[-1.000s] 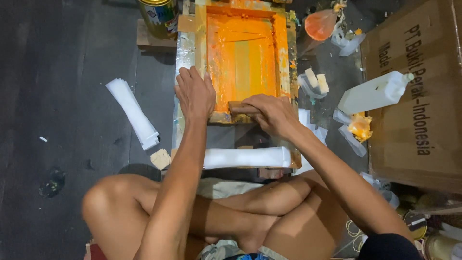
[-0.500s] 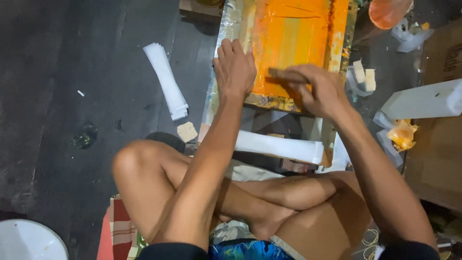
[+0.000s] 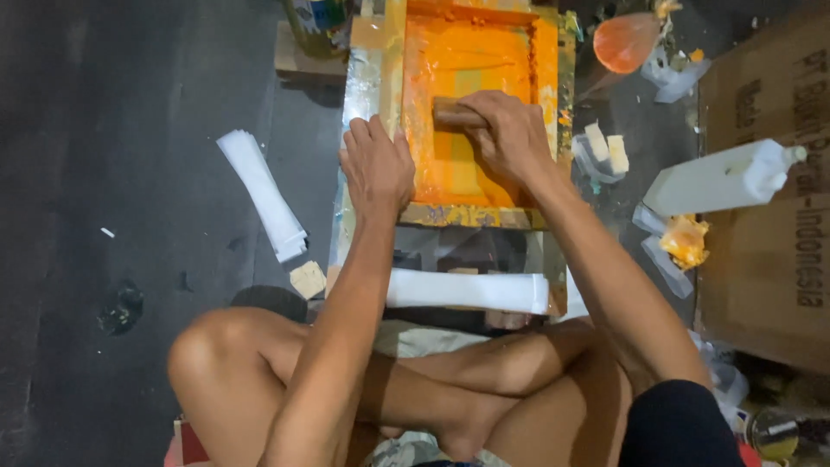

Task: Manually screen printing orange ink onto labels using a squeegee and then peeling and folding the finished labels.

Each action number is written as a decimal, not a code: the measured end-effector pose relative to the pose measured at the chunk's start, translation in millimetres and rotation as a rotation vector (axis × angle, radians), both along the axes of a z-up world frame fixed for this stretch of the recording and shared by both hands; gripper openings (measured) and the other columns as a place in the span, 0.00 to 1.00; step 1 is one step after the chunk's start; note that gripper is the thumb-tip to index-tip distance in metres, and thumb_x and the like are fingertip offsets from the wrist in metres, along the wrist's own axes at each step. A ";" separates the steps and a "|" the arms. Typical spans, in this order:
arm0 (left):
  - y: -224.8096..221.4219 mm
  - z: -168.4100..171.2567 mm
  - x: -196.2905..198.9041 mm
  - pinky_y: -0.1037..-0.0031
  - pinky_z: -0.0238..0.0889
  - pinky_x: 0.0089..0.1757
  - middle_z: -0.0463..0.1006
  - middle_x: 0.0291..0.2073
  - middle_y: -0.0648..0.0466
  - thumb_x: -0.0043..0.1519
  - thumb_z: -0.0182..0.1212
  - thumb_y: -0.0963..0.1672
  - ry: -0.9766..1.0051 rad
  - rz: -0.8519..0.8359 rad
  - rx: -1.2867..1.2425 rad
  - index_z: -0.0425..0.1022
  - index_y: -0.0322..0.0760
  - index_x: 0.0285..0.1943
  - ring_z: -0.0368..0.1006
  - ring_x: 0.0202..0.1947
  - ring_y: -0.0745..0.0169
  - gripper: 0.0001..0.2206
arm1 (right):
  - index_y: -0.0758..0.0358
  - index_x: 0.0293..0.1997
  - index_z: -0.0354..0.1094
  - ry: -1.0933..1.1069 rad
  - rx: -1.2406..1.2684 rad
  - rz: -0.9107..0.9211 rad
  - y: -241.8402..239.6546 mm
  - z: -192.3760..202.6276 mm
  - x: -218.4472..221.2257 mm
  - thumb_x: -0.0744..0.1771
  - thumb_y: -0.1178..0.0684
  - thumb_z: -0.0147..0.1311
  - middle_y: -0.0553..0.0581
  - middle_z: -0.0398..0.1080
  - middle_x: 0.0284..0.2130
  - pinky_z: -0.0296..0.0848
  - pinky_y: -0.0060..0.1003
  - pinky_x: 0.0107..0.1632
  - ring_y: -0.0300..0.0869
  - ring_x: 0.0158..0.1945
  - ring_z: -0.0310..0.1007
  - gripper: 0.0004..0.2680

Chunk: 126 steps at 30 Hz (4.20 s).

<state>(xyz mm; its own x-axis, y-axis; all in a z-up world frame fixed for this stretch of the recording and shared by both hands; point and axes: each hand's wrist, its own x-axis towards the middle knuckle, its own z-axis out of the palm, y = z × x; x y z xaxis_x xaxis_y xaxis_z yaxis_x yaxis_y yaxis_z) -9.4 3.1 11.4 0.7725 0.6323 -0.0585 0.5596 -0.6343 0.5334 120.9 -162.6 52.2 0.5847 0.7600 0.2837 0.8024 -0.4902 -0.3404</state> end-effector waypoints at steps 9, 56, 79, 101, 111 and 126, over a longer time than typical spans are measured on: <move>0.3 -14.8 -0.5 0.60 0.58 0.46 0.65 0.48 0.48 0.72 0.40 0.51 -0.167 -0.024 0.060 0.65 0.32 0.63 0.65 0.50 0.48 0.20 | 0.47 0.48 0.73 0.130 -0.245 0.064 -52.2 27.6 -86.6 0.66 0.57 0.58 0.50 0.77 0.40 0.73 0.50 0.48 0.52 0.49 0.77 0.09; -0.2 -10.2 -1.6 0.59 0.57 0.48 0.65 0.49 0.47 0.72 0.39 0.51 -0.125 -0.014 0.029 0.66 0.33 0.63 0.65 0.51 0.47 0.20 | 0.39 0.51 0.74 0.179 -0.327 0.033 -58.2 26.2 -83.4 0.69 0.51 0.54 0.40 0.77 0.40 0.67 0.39 0.50 0.41 0.47 0.77 0.08; -1.3 -9.6 0.6 0.59 0.56 0.48 0.67 0.49 0.46 0.72 0.38 0.52 -0.058 -0.005 0.015 0.65 0.32 0.64 0.65 0.51 0.45 0.22 | 0.38 0.49 0.75 0.104 -0.133 -0.017 -17.0 35.8 -47.8 0.69 0.54 0.52 0.39 0.75 0.38 0.65 0.36 0.45 0.44 0.49 0.77 0.09; -3.1 -1.5 -0.6 0.58 0.56 0.48 0.67 0.51 0.43 0.72 0.41 0.50 -0.088 0.000 -0.007 0.65 0.30 0.65 0.65 0.53 0.43 0.21 | 0.40 0.53 0.74 0.279 -0.116 0.049 -27.8 45.0 -33.6 0.70 0.52 0.53 0.41 0.79 0.41 0.72 0.42 0.56 0.42 0.51 0.78 0.08; -2.2 2.3 3.6 0.63 0.56 0.50 0.66 0.51 0.49 0.72 0.34 0.52 0.046 0.004 -0.056 0.65 0.38 0.64 0.64 0.52 0.51 0.22 | 0.31 0.57 0.71 -0.004 -0.175 -0.103 4.6 -12.0 38.8 0.66 0.52 0.55 0.38 0.74 0.42 0.68 0.41 0.48 0.43 0.51 0.76 0.15; -0.3 2.7 -3.2 0.63 0.57 0.47 0.65 0.49 0.49 0.73 0.37 0.51 -0.062 -0.033 -0.006 0.66 0.35 0.64 0.65 0.50 0.53 0.21 | 0.41 0.52 0.74 0.188 -0.392 -0.019 -52.7 44.6 -92.9 0.68 0.55 0.54 0.41 0.77 0.40 0.63 0.44 0.50 0.44 0.49 0.77 0.10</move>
<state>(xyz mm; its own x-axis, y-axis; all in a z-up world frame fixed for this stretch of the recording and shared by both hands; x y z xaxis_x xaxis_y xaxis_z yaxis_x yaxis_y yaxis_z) -12.6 2.8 14.1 0.7951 0.6063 -0.0136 0.5043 -0.6486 0.5700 28.0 -215.3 96.9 0.6135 0.7776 -0.1375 0.7338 -0.6257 -0.2648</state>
